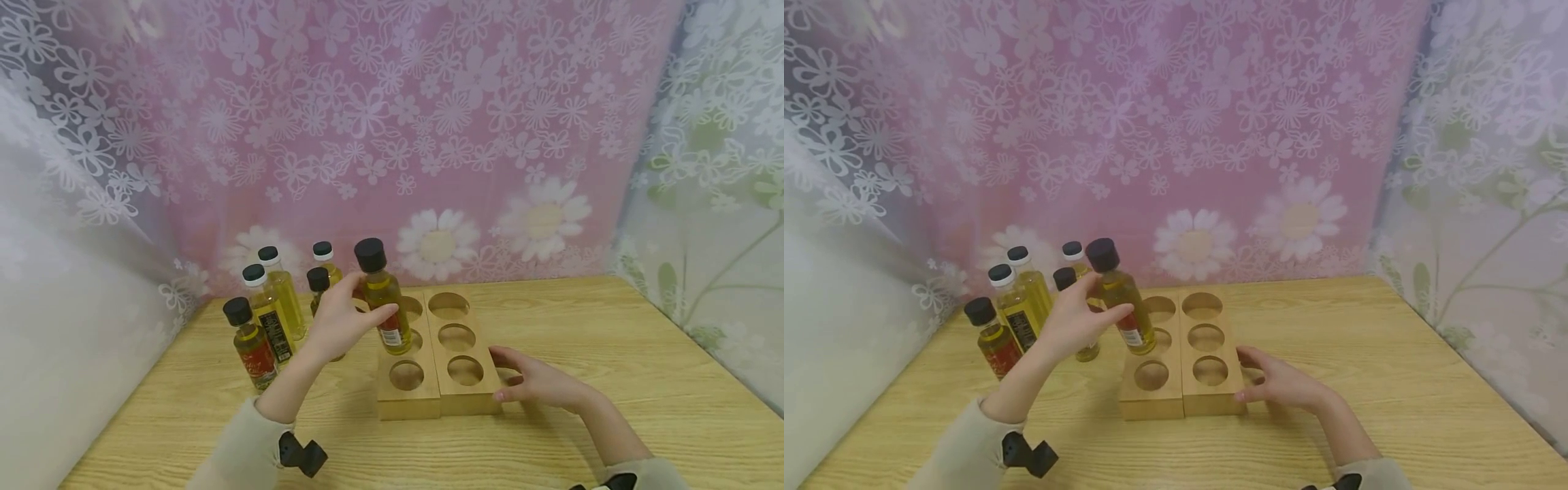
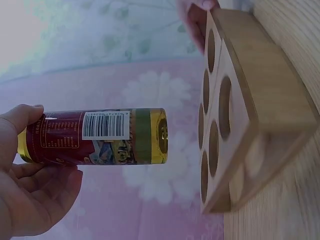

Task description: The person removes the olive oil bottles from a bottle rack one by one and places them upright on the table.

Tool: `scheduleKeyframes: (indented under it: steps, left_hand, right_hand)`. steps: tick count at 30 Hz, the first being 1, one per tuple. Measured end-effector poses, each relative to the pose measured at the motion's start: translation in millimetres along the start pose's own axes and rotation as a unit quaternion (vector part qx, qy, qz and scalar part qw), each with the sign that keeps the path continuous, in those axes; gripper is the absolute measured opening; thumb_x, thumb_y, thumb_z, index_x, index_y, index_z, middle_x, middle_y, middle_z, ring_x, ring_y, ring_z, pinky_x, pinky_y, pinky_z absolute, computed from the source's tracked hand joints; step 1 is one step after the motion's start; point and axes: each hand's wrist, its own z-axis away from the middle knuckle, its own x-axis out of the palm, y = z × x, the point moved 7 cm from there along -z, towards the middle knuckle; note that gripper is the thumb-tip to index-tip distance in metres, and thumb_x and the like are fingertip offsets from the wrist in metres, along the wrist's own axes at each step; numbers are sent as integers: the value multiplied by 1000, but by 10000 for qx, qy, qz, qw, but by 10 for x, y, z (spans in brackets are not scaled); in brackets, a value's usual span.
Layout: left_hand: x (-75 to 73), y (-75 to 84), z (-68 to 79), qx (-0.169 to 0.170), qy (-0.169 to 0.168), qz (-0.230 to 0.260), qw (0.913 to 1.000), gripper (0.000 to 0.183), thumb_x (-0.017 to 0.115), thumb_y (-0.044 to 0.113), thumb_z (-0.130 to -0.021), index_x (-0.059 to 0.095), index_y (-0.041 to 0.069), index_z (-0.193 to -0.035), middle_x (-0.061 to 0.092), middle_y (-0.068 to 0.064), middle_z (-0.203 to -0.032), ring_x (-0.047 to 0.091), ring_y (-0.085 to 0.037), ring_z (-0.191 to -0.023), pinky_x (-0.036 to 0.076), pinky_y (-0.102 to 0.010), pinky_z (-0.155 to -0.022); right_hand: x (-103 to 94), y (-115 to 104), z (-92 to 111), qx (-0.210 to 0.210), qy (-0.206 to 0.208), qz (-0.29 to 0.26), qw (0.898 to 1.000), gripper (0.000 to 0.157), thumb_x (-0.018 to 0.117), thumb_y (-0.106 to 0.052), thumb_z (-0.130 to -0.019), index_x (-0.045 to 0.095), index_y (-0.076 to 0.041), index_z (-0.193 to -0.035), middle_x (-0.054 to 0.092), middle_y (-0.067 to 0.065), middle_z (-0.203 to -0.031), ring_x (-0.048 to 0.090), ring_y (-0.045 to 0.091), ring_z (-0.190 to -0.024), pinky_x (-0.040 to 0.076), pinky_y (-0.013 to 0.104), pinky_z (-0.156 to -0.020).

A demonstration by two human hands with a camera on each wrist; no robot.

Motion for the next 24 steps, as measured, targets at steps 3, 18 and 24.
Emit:
scheduleKeyframes:
  steps: [3,18,24]
  left_hand:
    - [-134,-141,79,-246,91,-101,9996,46,75,30,-79,56,11,-117,60,-2,-98,56,-18,-85,48,-33,-67]
    - [-404,-715,380,-1158,-16,-1030,9879,57,71,39,-80,52,6,-123,60,-9,-107,57,-27,-98,48,-43,-77]
    - [-495,-878,484,-1541,-121,-1313,9792,69,69,40,-82,45,-3,-130,56,-19,-116,55,-32,-101,48,-46,-79]
  right_hand:
    - [0,8,17,59,-17,-55,10000,85,66,-20,-87,11,9,-144,21,33,-143,21,49,-130,33,57,-97]
    - [3,-8,8,41,9,86,10000,85,66,-21,-87,11,11,-143,22,34,-142,22,49,-129,31,58,-97]
    - [-9,-6,-20,64,33,68,10000,87,67,-21,-86,11,11,-143,22,34,-143,21,49,-130,30,58,-98]
